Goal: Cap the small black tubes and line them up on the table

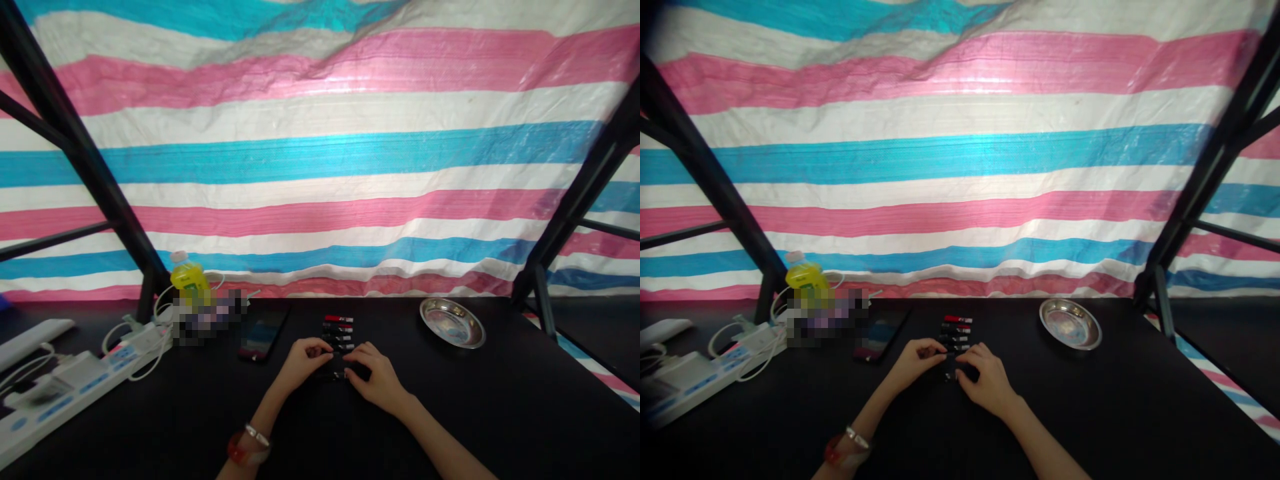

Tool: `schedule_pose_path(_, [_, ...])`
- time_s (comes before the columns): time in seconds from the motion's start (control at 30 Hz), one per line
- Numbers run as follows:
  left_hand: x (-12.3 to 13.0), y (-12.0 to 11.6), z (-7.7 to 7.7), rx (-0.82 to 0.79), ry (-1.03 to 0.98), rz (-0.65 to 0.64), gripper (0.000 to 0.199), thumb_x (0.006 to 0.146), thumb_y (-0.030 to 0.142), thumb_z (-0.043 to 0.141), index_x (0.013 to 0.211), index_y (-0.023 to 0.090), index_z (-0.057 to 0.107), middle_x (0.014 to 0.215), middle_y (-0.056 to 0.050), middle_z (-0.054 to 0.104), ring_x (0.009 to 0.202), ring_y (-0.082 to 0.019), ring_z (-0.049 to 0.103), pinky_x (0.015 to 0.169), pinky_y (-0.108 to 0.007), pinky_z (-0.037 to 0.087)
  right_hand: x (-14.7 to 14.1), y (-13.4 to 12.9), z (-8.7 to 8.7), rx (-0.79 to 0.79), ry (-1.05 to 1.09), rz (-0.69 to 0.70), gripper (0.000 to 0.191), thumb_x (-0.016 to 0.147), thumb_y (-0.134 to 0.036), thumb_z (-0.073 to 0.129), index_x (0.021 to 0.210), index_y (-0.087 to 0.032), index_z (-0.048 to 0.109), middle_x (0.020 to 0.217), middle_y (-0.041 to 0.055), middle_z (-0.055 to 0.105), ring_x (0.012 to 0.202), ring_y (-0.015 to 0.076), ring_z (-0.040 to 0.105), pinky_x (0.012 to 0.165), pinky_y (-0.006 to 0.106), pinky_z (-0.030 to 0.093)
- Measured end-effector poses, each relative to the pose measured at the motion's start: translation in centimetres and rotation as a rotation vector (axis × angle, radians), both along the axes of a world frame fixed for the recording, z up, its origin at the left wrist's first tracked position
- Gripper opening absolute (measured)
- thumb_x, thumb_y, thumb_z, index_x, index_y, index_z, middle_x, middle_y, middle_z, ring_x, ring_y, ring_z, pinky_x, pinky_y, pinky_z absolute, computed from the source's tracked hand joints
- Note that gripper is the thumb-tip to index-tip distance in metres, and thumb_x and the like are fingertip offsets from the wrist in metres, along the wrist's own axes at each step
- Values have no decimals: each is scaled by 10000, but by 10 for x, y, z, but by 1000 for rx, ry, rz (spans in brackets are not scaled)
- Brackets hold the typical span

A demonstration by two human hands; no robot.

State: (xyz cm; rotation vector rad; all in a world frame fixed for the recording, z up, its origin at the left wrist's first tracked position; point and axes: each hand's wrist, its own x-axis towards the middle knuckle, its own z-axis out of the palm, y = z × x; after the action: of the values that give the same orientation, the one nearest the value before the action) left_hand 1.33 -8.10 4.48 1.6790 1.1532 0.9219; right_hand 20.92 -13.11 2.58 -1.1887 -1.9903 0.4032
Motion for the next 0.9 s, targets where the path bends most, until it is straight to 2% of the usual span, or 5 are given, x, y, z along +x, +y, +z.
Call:
schedule_pose_path(0.17, [-1, 3, -6, 18, 23, 40, 157, 592, 305, 725, 643, 157, 739, 450, 25, 459, 479, -103, 356, 493, -238, 230, 5, 9, -11, -8, -2, -199, 137, 817, -212, 543, 854, -229, 673, 821, 36, 610, 832, 181, 580, 720, 294, 486])
schedule_pose_path(0.23, [-1, 4, -8, 23, 71, 32, 157, 597, 305, 715, 648, 159, 741, 453, 24, 466, 481, -105, 365, 496, -238, 237, 6, 12, -16, -31, -26, -232, 123, 803, -221, 563, 858, -236, 672, 825, 33, 602, 825, 185, 585, 694, 290, 486])
schedule_pose_path(0.5, [-3, 7, -15, 89, 236, 16, 172, 633, 322, 686, 700, 177, 749, 492, 22, 480, 504, -116, 403, 511, -238, 257, 6, 12, -17, -53, -90, -202, 115, 806, -216, 563, 844, -248, 667, 837, 30, 608, 832, 190, 589, 696, 291, 475])
schedule_pose_path(0.9, [-4, 5, -15, 57, 315, -25, 289, 667, 403, 656, 826, 181, 752, 526, 16, 517, 530, -123, 424, 514, -233, 272, 4, 9, -12, -69, -102, -158, 130, 819, -199, 553, 874, -234, 665, 859, 27, 611, 847, 176, 582, 735, 282, 466])
